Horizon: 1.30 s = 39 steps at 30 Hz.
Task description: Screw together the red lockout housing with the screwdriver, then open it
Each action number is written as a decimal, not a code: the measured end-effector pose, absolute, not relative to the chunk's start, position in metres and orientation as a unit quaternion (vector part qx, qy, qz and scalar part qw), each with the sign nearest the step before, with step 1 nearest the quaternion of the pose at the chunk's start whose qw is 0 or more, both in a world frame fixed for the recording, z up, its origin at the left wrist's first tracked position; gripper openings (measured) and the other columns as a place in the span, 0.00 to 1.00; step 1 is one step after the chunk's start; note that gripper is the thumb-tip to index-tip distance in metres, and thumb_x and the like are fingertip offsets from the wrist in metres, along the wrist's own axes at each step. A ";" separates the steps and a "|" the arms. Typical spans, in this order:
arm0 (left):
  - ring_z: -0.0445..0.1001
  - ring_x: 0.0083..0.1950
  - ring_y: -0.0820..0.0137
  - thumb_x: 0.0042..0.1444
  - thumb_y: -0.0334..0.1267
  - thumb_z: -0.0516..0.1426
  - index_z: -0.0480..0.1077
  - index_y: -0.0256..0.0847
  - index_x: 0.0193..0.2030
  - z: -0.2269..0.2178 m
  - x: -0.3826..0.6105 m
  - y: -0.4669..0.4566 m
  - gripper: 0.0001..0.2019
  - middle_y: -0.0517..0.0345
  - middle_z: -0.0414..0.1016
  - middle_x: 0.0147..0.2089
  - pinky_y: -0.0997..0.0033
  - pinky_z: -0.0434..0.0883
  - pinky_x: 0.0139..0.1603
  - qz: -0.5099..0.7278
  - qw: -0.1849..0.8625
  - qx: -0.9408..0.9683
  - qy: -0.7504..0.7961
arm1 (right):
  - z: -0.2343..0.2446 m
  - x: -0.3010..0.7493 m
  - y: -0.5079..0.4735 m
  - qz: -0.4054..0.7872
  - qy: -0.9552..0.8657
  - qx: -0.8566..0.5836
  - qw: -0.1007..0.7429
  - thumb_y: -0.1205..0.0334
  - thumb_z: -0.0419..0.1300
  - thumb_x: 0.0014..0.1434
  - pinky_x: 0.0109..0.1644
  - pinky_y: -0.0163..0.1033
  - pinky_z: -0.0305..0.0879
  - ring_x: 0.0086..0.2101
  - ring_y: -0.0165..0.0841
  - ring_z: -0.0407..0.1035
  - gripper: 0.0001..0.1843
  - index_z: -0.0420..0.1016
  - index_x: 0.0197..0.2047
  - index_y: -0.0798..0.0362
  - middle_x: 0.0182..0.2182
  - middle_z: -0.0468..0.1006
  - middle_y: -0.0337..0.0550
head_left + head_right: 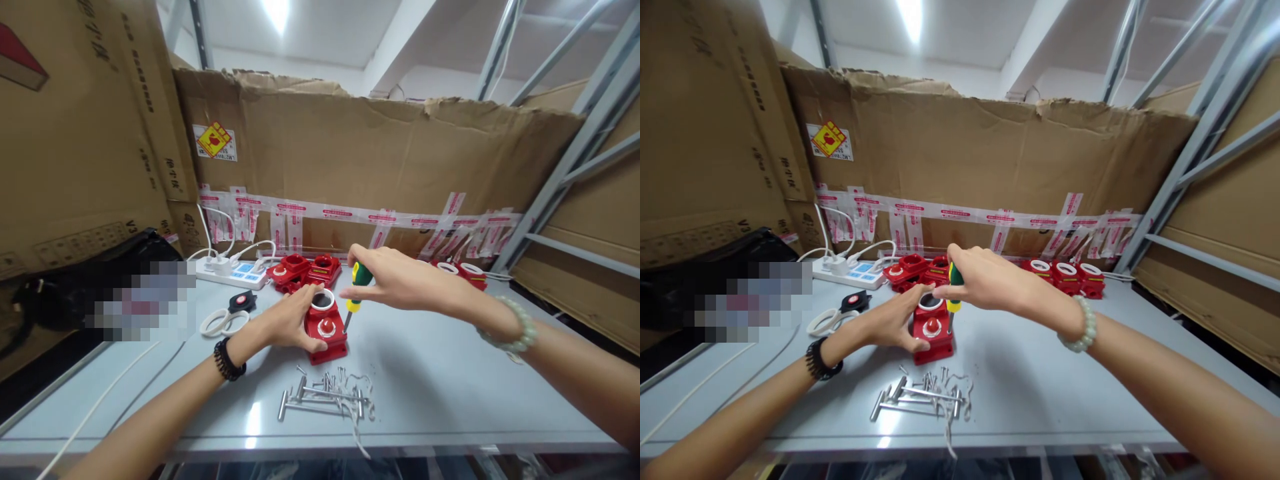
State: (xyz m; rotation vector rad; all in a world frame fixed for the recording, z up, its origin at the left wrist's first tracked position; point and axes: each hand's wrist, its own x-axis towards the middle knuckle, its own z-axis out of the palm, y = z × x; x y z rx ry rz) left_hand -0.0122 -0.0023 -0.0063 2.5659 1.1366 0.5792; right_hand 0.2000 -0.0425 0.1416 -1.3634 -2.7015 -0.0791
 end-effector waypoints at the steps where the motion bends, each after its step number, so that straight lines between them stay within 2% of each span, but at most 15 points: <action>1: 0.66 0.55 0.48 0.38 0.54 0.65 0.50 0.41 0.61 -0.006 -0.012 -0.002 0.45 0.44 0.62 0.56 0.49 0.65 0.55 0.201 0.136 0.887 0.392 | 0.139 0.200 -0.041 -0.050 -0.881 -0.467 0.062 0.49 0.51 0.59 0.27 0.37 0.52 0.28 0.35 0.64 0.15 0.63 0.38 0.53 0.28 0.71 0.44; 3: 0.64 0.57 0.48 0.38 0.53 0.65 0.49 0.41 0.62 -0.006 -0.011 -0.002 0.46 0.44 0.60 0.58 0.48 0.64 0.57 0.203 0.135 0.887 0.393 | 0.137 0.200 -0.040 -0.061 -0.874 -0.476 0.073 0.51 0.48 0.61 0.27 0.37 0.51 0.26 0.34 0.63 0.14 0.63 0.37 0.53 0.26 0.70 0.43; 5: 0.63 0.58 0.47 0.37 0.53 0.65 0.48 0.41 0.62 -0.006 -0.011 -0.002 0.48 0.43 0.59 0.59 0.48 0.63 0.58 0.205 0.136 0.886 0.393 | 0.139 0.201 -0.039 -0.017 -0.891 -0.448 0.071 0.56 0.50 0.59 0.27 0.36 0.52 0.26 0.32 0.62 0.10 0.62 0.40 0.53 0.26 0.70 0.41; 7: 0.63 0.57 0.47 0.37 0.52 0.65 0.49 0.40 0.62 -0.007 -0.011 -0.002 0.47 0.43 0.60 0.58 0.48 0.63 0.57 0.207 0.140 0.886 0.390 | 0.141 0.202 -0.040 0.032 -0.905 -0.419 0.065 0.60 0.54 0.55 0.27 0.35 0.54 0.27 0.31 0.62 0.13 0.60 0.44 0.52 0.28 0.71 0.40; 9: 0.64 0.57 0.47 0.37 0.52 0.66 0.50 0.41 0.61 -0.007 -0.010 -0.002 0.46 0.44 0.61 0.58 0.48 0.64 0.57 0.209 0.141 0.887 0.387 | 0.141 0.203 -0.041 0.034 -0.905 -0.419 0.068 0.58 0.56 0.53 0.28 0.35 0.54 0.28 0.32 0.62 0.15 0.60 0.44 0.51 0.29 0.71 0.40; 12: 0.64 0.57 0.47 0.36 0.52 0.66 0.50 0.42 0.61 -0.007 -0.010 -0.002 0.47 0.45 0.61 0.58 0.48 0.64 0.56 0.209 0.140 0.885 0.392 | 0.137 0.202 -0.040 -0.013 -0.890 -0.446 0.093 0.53 0.53 0.56 0.29 0.37 0.53 0.28 0.33 0.61 0.12 0.61 0.39 0.52 0.28 0.70 0.41; 15: 0.64 0.57 0.47 0.37 0.52 0.65 0.49 0.43 0.62 -0.007 -0.010 -0.002 0.47 0.45 0.60 0.58 0.48 0.64 0.57 0.207 0.139 0.886 0.391 | 0.135 0.202 -0.040 0.014 -0.900 -0.423 0.107 0.59 0.53 0.55 0.30 0.36 0.54 0.29 0.33 0.62 0.10 0.60 0.40 0.52 0.29 0.70 0.41; 18: 0.64 0.57 0.47 0.37 0.53 0.65 0.48 0.41 0.62 -0.006 -0.010 -0.002 0.48 0.43 0.61 0.58 0.48 0.63 0.57 0.200 0.142 0.886 0.394 | 0.137 0.201 -0.042 0.050 -0.913 -0.388 0.118 0.60 0.58 0.50 0.32 0.36 0.57 0.33 0.33 0.63 0.15 0.59 0.41 0.52 0.35 0.71 0.43; 21: 0.64 0.57 0.47 0.37 0.53 0.65 0.50 0.40 0.62 -0.005 -0.010 -0.003 0.47 0.43 0.61 0.57 0.47 0.63 0.57 0.198 0.142 0.884 0.398 | 0.135 0.200 -0.042 0.017 -0.903 -0.412 0.121 0.57 0.58 0.51 0.31 0.37 0.55 0.32 0.34 0.62 0.13 0.60 0.38 0.52 0.31 0.70 0.42; 24: 0.65 0.56 0.47 0.37 0.52 0.65 0.51 0.42 0.61 -0.004 -0.009 -0.004 0.46 0.45 0.62 0.56 0.48 0.64 0.56 0.209 0.142 0.883 0.394 | 0.132 0.200 -0.041 0.018 -0.896 -0.423 0.131 0.60 0.56 0.53 0.30 0.36 0.54 0.29 0.32 0.61 0.09 0.61 0.36 0.52 0.27 0.69 0.39; 30: 0.64 0.57 0.47 0.37 0.53 0.65 0.49 0.43 0.62 -0.007 -0.010 -0.002 0.47 0.45 0.61 0.58 0.49 0.64 0.57 0.204 0.139 0.885 0.396 | 0.144 0.201 -0.047 0.093 -0.892 -0.379 0.228 0.67 0.57 0.47 0.28 0.34 0.54 0.26 0.28 0.59 0.14 0.60 0.39 0.50 0.28 0.67 0.35; 35: 0.63 0.58 0.46 0.37 0.54 0.64 0.48 0.40 0.63 -0.006 -0.010 -0.002 0.49 0.41 0.60 0.59 0.47 0.63 0.57 0.194 0.132 0.884 0.405 | 0.140 0.202 -0.051 0.043 -0.849 -0.405 0.337 0.69 0.52 0.48 0.29 0.34 0.54 0.25 0.27 0.58 0.08 0.61 0.35 0.52 0.26 0.66 0.35; 37: 0.64 0.57 0.47 0.37 0.54 0.64 0.49 0.39 0.62 -0.004 -0.010 -0.004 0.47 0.41 0.62 0.57 0.47 0.63 0.56 0.195 0.134 0.885 0.402 | 0.124 0.202 -0.048 0.061 -0.854 -0.418 0.304 0.70 0.51 0.48 0.28 0.33 0.53 0.24 0.27 0.58 0.07 0.62 0.33 0.52 0.24 0.66 0.35; 39: 0.65 0.57 0.47 0.37 0.52 0.64 0.51 0.39 0.61 -0.002 -0.009 -0.006 0.46 0.42 0.62 0.56 0.48 0.64 0.56 0.194 0.136 0.885 0.401 | 0.103 0.203 -0.045 0.091 -0.882 -0.412 0.209 0.71 0.51 0.47 0.28 0.33 0.52 0.24 0.27 0.58 0.06 0.65 0.30 0.53 0.23 0.69 0.36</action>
